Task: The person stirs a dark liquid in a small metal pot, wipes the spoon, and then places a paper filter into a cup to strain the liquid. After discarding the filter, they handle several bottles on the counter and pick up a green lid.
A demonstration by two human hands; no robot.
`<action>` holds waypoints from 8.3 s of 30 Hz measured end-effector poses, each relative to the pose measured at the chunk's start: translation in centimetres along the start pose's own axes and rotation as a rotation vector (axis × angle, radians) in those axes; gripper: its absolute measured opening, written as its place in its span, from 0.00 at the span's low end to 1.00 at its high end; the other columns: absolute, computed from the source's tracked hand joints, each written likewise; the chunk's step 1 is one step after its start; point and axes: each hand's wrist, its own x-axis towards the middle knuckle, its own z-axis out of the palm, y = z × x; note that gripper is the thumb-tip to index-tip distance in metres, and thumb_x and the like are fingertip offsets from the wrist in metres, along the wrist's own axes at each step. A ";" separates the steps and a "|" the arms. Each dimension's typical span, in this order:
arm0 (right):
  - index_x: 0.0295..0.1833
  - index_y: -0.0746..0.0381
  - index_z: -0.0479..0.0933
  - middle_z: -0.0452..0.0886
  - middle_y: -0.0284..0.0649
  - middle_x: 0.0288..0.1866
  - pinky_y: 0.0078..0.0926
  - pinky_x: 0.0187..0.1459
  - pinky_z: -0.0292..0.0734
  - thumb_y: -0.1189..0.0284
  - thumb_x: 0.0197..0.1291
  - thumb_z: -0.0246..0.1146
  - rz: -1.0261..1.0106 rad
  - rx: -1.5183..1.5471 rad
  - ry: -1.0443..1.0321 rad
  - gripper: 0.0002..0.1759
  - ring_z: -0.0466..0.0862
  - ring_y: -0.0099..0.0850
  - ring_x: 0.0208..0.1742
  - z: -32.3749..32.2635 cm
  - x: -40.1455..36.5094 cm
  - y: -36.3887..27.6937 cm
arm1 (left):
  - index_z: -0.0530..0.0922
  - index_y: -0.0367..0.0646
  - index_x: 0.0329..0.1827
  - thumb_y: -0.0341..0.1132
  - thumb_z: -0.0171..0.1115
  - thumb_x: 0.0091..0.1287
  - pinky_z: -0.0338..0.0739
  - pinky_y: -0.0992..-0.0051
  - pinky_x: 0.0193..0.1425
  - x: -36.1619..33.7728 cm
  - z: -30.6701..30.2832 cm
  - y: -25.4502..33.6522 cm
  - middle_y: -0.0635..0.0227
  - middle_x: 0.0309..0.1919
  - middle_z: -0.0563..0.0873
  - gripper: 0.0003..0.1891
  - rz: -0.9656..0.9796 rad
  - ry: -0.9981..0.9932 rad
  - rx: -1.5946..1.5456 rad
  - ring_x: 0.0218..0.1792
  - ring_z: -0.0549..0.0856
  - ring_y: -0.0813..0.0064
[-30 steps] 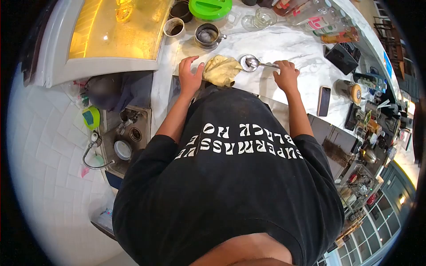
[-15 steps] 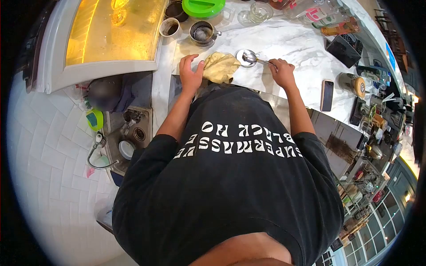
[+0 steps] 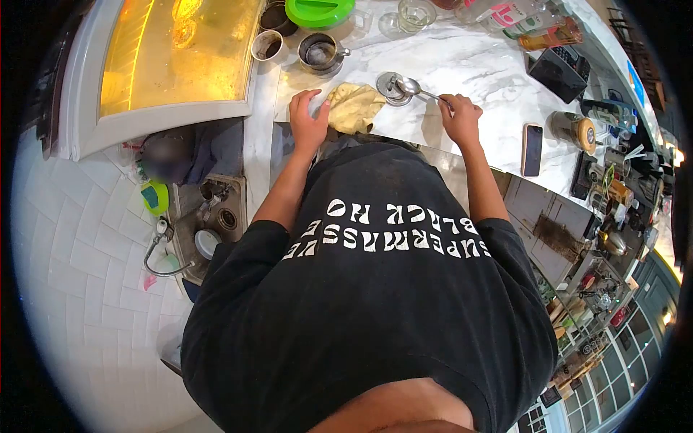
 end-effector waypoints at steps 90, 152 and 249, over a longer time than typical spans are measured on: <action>0.53 0.59 0.87 0.88 0.44 0.42 0.45 0.51 0.79 0.68 0.73 0.67 -0.081 0.404 0.142 0.10 0.89 0.43 0.43 -2.8 0.2 0.0 | 0.90 0.44 0.46 0.37 0.79 0.60 0.79 0.60 0.59 -1.6 4.3 10.4 0.62 0.47 0.88 0.13 0.339 -0.045 0.151 0.53 0.84 0.56; 0.59 0.53 0.87 0.81 0.42 0.61 0.50 0.64 0.73 0.68 0.60 0.74 0.095 0.052 0.353 0.20 0.77 0.47 0.65 6.8 -2.9 -4.9 | 0.69 0.31 0.73 0.29 0.84 0.53 0.77 0.56 0.72 11.0 -0.2 -5.2 0.43 0.65 0.83 0.44 -0.058 0.349 -0.077 0.65 0.84 0.48; 0.48 0.63 0.88 0.90 0.45 0.50 0.35 0.53 0.82 0.79 0.68 0.70 -0.163 0.535 0.553 0.05 0.88 0.41 0.54 -6.5 -12.6 -20.6 | 0.78 0.43 0.70 0.28 0.87 0.46 0.79 0.58 0.73 -2.2 -4.2 10.9 0.56 0.65 0.85 0.43 0.560 -0.277 -0.284 0.68 0.83 0.51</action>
